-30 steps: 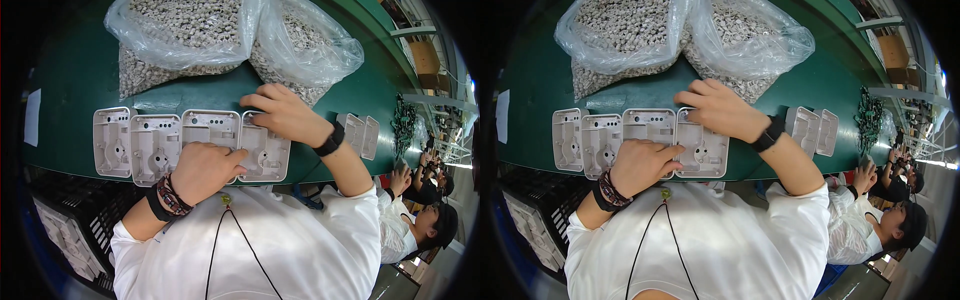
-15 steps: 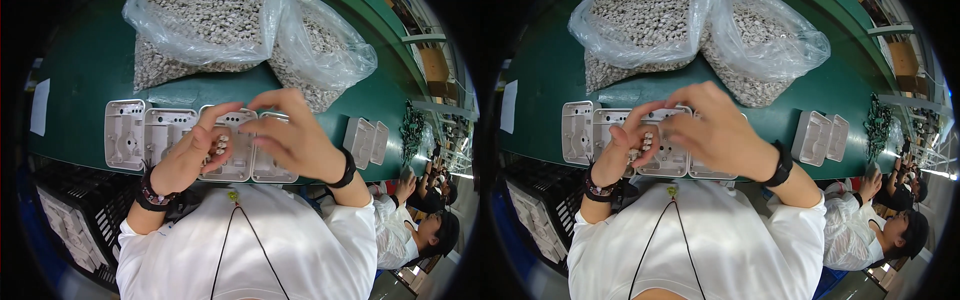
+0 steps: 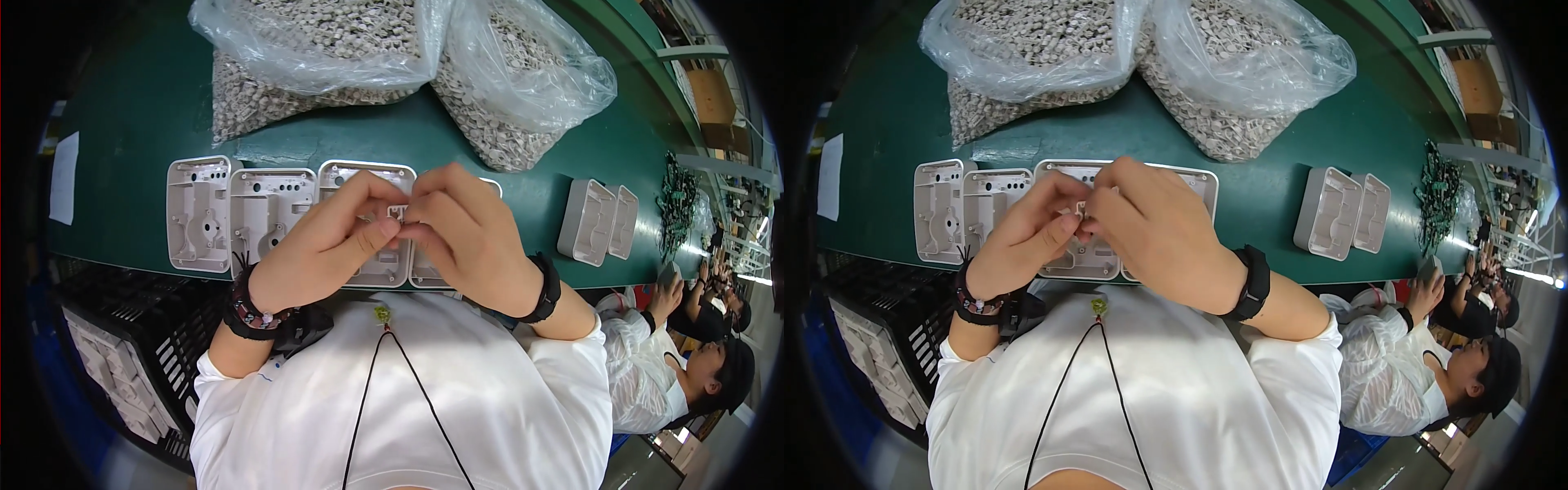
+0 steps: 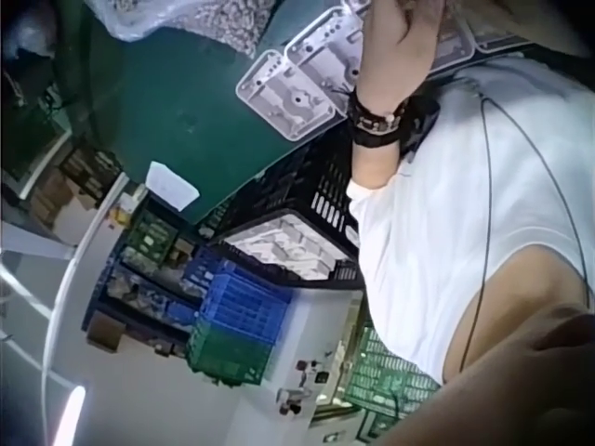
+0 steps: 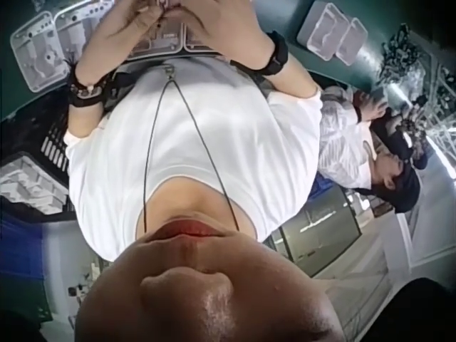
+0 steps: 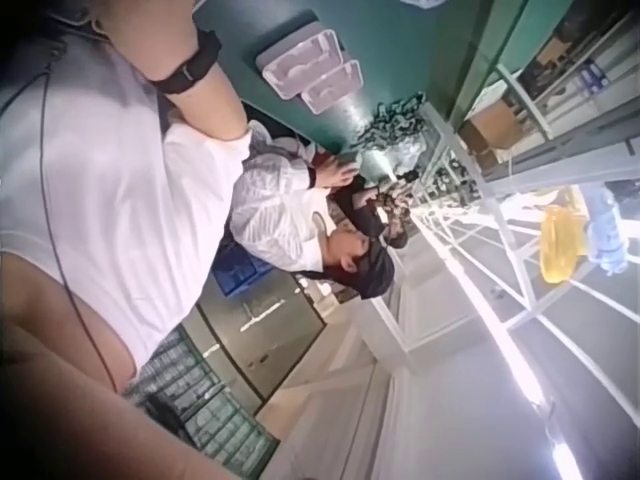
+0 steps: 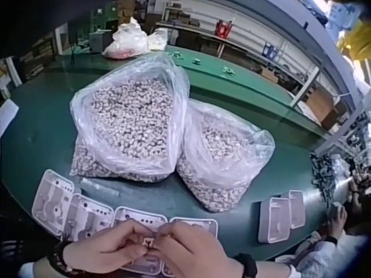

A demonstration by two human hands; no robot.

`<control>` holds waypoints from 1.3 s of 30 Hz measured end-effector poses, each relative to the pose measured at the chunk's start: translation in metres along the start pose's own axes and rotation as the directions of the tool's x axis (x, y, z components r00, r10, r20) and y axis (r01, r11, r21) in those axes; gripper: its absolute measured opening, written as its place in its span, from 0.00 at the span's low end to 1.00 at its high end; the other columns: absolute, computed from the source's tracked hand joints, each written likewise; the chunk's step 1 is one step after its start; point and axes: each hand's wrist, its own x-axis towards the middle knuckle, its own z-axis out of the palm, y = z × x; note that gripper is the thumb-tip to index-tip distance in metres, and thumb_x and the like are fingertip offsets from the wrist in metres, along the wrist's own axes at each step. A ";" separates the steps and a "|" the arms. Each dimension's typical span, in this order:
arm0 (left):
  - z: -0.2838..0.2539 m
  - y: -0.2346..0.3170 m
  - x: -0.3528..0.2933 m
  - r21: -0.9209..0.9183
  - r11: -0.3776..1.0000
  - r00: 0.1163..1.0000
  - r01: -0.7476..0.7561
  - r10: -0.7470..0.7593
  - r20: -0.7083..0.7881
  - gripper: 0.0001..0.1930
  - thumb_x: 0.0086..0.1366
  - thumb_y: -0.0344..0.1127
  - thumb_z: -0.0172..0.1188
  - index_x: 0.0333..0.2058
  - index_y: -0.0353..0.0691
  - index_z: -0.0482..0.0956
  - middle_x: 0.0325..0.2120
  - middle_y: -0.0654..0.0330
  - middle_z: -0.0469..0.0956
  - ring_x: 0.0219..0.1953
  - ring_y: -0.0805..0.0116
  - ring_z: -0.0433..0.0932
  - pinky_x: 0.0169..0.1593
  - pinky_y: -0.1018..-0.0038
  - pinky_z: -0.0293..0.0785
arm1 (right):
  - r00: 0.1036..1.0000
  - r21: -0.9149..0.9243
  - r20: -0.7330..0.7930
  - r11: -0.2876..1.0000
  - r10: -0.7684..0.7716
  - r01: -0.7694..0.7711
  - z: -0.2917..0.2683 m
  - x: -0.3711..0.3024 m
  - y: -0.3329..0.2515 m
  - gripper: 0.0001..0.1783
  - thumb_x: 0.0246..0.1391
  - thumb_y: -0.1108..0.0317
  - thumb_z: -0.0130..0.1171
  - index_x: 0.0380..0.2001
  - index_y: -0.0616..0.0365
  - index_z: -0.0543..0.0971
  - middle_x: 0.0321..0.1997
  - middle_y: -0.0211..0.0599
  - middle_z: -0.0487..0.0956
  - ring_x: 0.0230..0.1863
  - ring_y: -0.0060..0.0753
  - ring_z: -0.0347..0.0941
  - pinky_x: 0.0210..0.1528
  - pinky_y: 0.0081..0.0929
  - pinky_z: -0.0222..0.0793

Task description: The person removes plastic bags from a bin of plastic housings, places the housings on a table, and inserts small plastic components from a bag into them. Finally, the person returns the housings to the bin and retrieves more to repeat the process.

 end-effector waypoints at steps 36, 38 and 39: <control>-0.032 0.008 -0.020 0.007 0.983 0.885 -0.184 0.168 -0.435 0.08 0.66 0.36 0.46 0.38 0.38 0.68 0.24 0.69 0.66 0.20 0.84 0.58 0.23 0.86 0.53 | 0.920 -0.394 0.388 0.894 -0.049 0.214 -0.035 -0.012 0.081 0.04 0.39 0.70 0.58 0.24 0.54 0.79 0.48 0.27 0.70 0.46 0.31 0.63 0.47 0.28 0.60; -0.032 0.010 -0.021 0.073 0.983 0.895 -0.170 0.185 -0.406 0.13 0.68 0.42 0.42 0.38 0.38 0.68 0.24 0.68 0.66 0.18 0.83 0.57 0.22 0.85 0.52 | 0.931 -0.337 0.362 0.923 -0.053 0.183 -0.040 -0.009 0.079 0.06 0.40 0.70 0.58 0.26 0.54 0.80 0.47 0.28 0.70 0.46 0.32 0.64 0.47 0.28 0.60; -0.031 0.011 -0.021 0.078 0.982 0.894 -0.169 0.186 -0.406 0.13 0.68 0.42 0.42 0.38 0.38 0.68 0.24 0.68 0.66 0.18 0.83 0.57 0.22 0.85 0.52 | 0.949 -0.240 0.313 0.965 -0.022 0.101 -0.044 -0.005 0.077 0.08 0.39 0.70 0.59 0.28 0.55 0.80 0.46 0.28 0.70 0.45 0.33 0.64 0.46 0.29 0.61</control>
